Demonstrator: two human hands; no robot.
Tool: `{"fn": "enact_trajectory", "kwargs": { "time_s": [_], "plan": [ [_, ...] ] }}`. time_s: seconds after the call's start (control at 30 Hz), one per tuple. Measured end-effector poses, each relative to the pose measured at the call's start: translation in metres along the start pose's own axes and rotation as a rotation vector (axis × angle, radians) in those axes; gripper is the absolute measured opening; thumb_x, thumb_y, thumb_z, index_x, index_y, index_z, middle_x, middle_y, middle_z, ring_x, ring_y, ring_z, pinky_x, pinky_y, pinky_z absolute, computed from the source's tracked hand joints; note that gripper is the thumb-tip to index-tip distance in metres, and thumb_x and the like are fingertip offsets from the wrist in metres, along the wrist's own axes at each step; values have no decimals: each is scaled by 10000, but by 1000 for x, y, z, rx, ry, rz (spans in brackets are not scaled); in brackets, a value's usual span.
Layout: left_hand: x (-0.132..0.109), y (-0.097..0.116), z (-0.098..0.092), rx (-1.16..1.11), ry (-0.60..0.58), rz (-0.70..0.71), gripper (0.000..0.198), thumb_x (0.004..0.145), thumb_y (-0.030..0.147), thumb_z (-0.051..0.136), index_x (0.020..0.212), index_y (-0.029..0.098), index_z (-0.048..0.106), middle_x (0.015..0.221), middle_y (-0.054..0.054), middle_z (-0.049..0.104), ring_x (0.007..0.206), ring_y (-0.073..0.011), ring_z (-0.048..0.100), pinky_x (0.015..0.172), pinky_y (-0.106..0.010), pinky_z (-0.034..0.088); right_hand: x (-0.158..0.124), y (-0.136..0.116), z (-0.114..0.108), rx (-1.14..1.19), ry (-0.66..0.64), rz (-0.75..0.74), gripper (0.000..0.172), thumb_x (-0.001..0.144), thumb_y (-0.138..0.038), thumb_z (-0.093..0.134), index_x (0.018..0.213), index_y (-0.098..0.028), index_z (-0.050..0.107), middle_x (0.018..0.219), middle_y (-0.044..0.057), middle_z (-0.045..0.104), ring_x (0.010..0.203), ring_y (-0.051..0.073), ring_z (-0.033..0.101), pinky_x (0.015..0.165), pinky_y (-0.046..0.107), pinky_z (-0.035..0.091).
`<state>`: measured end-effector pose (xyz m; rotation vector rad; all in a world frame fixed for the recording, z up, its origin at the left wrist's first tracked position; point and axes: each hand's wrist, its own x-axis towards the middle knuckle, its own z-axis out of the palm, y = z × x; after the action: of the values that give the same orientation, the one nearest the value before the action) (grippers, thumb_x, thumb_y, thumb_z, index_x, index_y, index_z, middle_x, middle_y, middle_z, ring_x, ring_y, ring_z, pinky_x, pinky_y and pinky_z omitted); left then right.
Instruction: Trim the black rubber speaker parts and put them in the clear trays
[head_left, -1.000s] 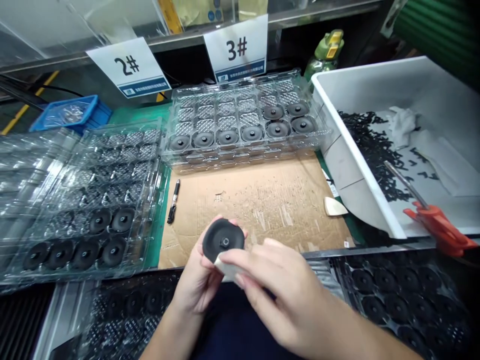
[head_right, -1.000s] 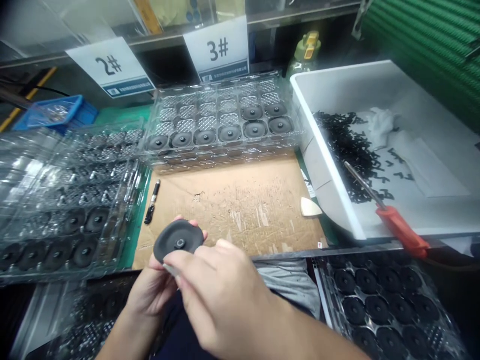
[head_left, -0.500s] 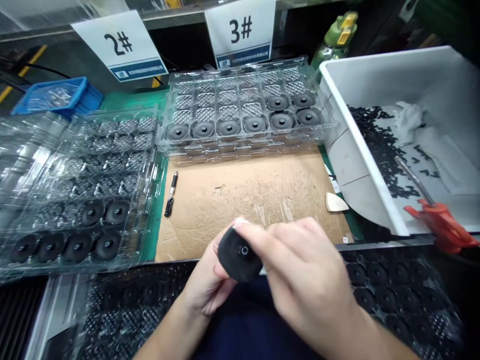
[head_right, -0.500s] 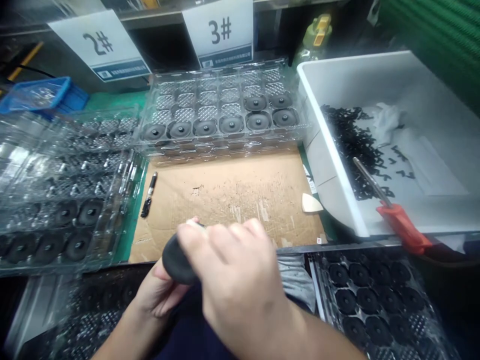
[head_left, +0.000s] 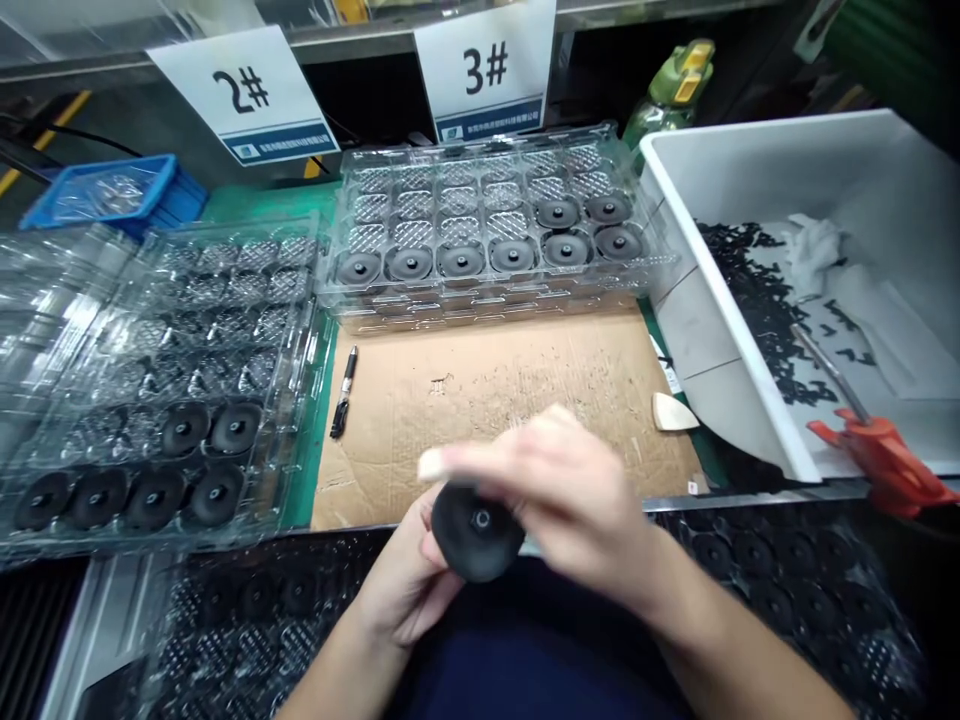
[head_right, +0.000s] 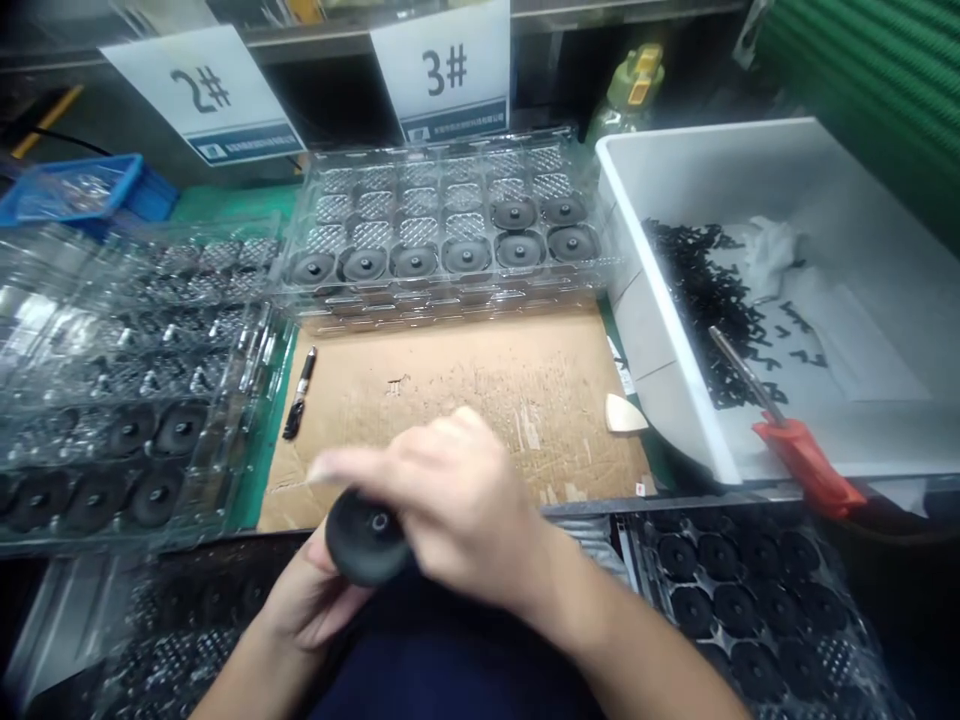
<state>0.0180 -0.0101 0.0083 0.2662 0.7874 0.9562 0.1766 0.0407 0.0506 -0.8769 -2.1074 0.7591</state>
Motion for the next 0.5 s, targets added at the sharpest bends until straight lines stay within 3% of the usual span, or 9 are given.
{"fn": "enact_trajectory", "kwargs": {
  "time_s": [0.1,0.17,0.27,0.37,0.43,0.5],
  "plan": [
    [0,4,2,-91,-97,-21,430,676,212,741,1090,235,629,1075,-34,683,982,-226,639,853,-261,487,-20,30,10,14,150,359,279,901,-194,474,1147,-261,587,1016,4,663,875,123,587,778,275,428],
    [1,6,0,-133,-133,-28,444,683,218,736,1110,243,616,1106,-43,673,989,-236,638,852,-271,493,-41,48,25,-10,96,478,283,893,-205,480,1147,-260,593,994,16,671,848,141,601,756,292,456],
    [1,4,-6,-153,-116,-22,452,683,180,733,1115,239,612,1117,-46,670,1006,-217,630,839,-244,494,-68,64,45,-37,-39,505,259,874,-173,486,1071,-235,642,875,20,691,781,159,617,734,322,472],
    [1,1,-8,-163,-131,-30,472,682,188,737,1131,244,602,1146,-47,657,1032,-227,617,873,-266,485,-68,56,39,-45,-19,532,269,877,-174,480,1095,-224,628,900,28,685,797,160,616,733,317,478],
    [1,-1,-6,-163,-149,-20,487,685,199,735,1148,250,590,1166,-46,646,1039,-246,612,888,-298,486,-53,36,24,-48,92,533,298,885,-188,478,1161,-231,581,1020,35,658,885,154,603,762,295,476],
    [1,-1,-3,-150,-132,10,456,705,181,717,1139,249,595,1159,-34,648,1041,-222,611,890,-274,482,-35,8,11,-41,243,435,322,865,-169,511,1177,-225,562,1105,36,627,951,152,585,787,274,468]
  ]
}}
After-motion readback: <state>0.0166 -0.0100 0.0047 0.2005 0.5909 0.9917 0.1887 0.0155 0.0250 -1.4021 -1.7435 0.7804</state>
